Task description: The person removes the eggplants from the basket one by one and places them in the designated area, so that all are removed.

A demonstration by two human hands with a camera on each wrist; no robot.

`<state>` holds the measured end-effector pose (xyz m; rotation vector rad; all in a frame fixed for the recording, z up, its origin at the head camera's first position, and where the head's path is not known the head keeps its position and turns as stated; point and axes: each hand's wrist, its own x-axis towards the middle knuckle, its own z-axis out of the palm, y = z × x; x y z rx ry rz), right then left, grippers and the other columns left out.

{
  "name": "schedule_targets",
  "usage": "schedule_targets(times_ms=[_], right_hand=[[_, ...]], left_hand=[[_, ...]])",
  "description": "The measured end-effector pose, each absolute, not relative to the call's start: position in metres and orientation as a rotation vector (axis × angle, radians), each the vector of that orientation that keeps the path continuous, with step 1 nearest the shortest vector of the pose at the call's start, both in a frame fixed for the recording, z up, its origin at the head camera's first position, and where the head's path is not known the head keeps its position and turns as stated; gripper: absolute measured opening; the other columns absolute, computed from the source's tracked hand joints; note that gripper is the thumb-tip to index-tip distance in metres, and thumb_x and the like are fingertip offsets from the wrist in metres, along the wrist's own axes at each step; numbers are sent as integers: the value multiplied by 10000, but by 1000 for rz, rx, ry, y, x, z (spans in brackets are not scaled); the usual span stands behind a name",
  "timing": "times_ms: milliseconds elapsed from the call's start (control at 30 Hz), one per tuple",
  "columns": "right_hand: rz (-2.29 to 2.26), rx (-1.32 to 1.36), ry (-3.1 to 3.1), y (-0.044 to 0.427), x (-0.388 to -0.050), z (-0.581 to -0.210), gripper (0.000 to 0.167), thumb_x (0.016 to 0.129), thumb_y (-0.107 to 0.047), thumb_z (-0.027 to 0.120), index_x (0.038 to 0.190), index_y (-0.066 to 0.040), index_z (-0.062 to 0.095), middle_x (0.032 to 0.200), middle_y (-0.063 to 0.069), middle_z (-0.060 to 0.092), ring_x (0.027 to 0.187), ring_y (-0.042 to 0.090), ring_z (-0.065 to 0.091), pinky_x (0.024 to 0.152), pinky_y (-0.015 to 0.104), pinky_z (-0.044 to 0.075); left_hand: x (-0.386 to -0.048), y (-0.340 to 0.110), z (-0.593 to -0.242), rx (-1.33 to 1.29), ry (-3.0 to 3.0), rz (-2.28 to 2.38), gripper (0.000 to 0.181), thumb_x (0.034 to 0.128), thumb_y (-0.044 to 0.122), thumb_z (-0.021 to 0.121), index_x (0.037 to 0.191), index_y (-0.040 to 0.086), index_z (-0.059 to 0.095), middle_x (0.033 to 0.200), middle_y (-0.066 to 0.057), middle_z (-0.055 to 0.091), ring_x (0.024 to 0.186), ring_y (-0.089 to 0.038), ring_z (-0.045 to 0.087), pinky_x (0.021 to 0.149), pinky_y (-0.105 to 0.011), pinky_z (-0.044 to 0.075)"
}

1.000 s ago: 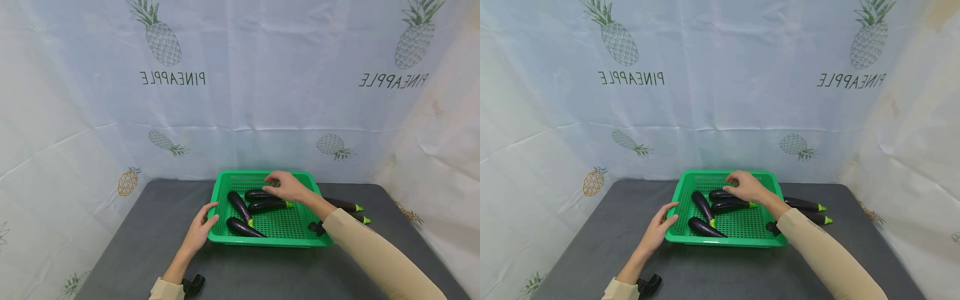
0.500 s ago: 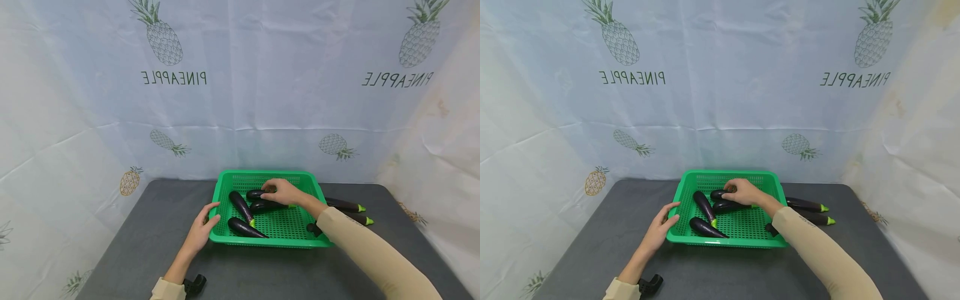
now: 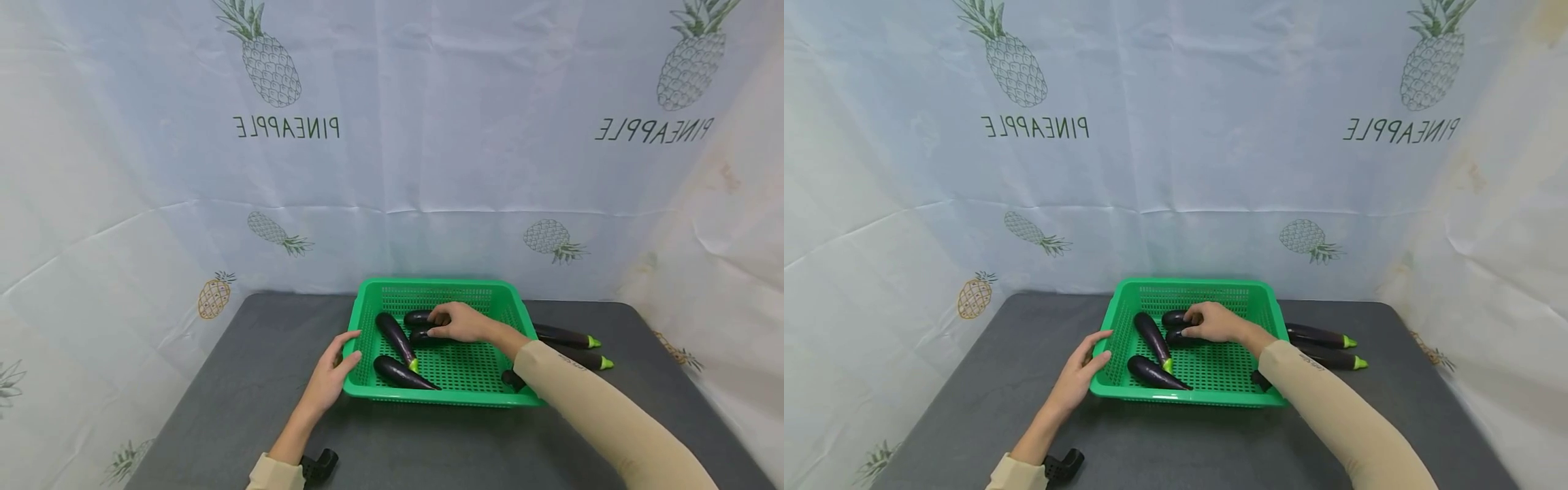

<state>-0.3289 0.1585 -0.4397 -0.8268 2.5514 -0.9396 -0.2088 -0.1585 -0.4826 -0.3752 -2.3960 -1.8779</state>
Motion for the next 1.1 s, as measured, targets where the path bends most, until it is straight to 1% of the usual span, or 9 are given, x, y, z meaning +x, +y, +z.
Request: schedule_targets(times_ms=[133, 267, 467, 567, 667, 767, 900, 1100], right_hand=[[-935, -811, 2534, 156, -330, -440, 417, 985, -325, 697, 1287, -40, 662, 1193, 81, 660, 1091, 249, 622, 901, 448, 530], [-922, -800, 2511, 156, -329, -442, 397, 970, -305, 718, 1264, -43, 676, 1164, 78, 657, 1052, 240, 620, 863, 443, 533], [-868, -825, 2494, 155, -328, -444, 422, 972, -273, 717, 1307, -24, 650, 1198, 100, 656, 1069, 252, 619, 878, 448, 528], [-832, -868, 2510, 153, -328, -446, 412, 972, -250, 720, 1303, -17, 646, 1168, 96, 661, 1038, 242, 627, 859, 431, 533], [-811, -909, 2529, 152, -328, -447, 377, 964, -232, 729, 1275, -30, 660, 1123, 82, 664, 1001, 232, 629, 832, 420, 536], [-819, -917, 2542, 152, -327, -447, 344, 959, -233, 736, 1251, -62, 681, 1126, 70, 660, 1016, 235, 623, 842, 433, 533], [-830, -917, 2554, 153, -324, -444, 326, 957, -242, 735, 1239, -82, 698, 1150, 57, 658, 1037, 231, 619, 860, 443, 530], [-821, -929, 2555, 155, -319, -429, 334, 957, -238, 726, 1242, -65, 702, 1131, 45, 659, 980, 189, 610, 809, 401, 524]], left_hand=[[-209, -159, -483, -376, -2401, -1862, 478, 1066, 289, 562, 1511, 139, 475, 1609, -126, 349, 1524, -350, 220, 1153, -654, 250], [-209, -158, -483, -372, -2398, -1861, 469, 1065, 294, 561, 1505, 151, 483, 1603, -122, 360, 1518, -353, 238, 1143, -657, 266], [-209, -158, -482, -374, -2393, -1871, 472, 1065, 294, 561, 1506, 147, 480, 1605, -125, 354, 1518, -356, 238, 1145, -657, 263], [-209, -158, -482, -371, -2394, -1871, 469, 1065, 291, 561, 1505, 148, 482, 1604, -126, 355, 1517, -355, 240, 1144, -656, 267], [-210, -158, -483, -367, -2392, -1866, 461, 1065, 286, 562, 1500, 154, 489, 1599, -126, 365, 1514, -354, 248, 1141, -654, 273], [-210, -158, -482, -362, -2391, -1863, 452, 1064, 281, 563, 1495, 162, 495, 1593, -123, 376, 1511, -351, 257, 1139, -651, 279], [-210, -157, -482, -358, -2391, -1865, 443, 1065, 265, 564, 1492, 164, 499, 1588, -121, 384, 1506, -350, 271, 1132, -650, 289], [-210, -158, -482, -358, -2393, -1871, 448, 1066, 256, 562, 1497, 151, 493, 1596, -120, 372, 1512, -346, 259, 1140, -649, 280]])
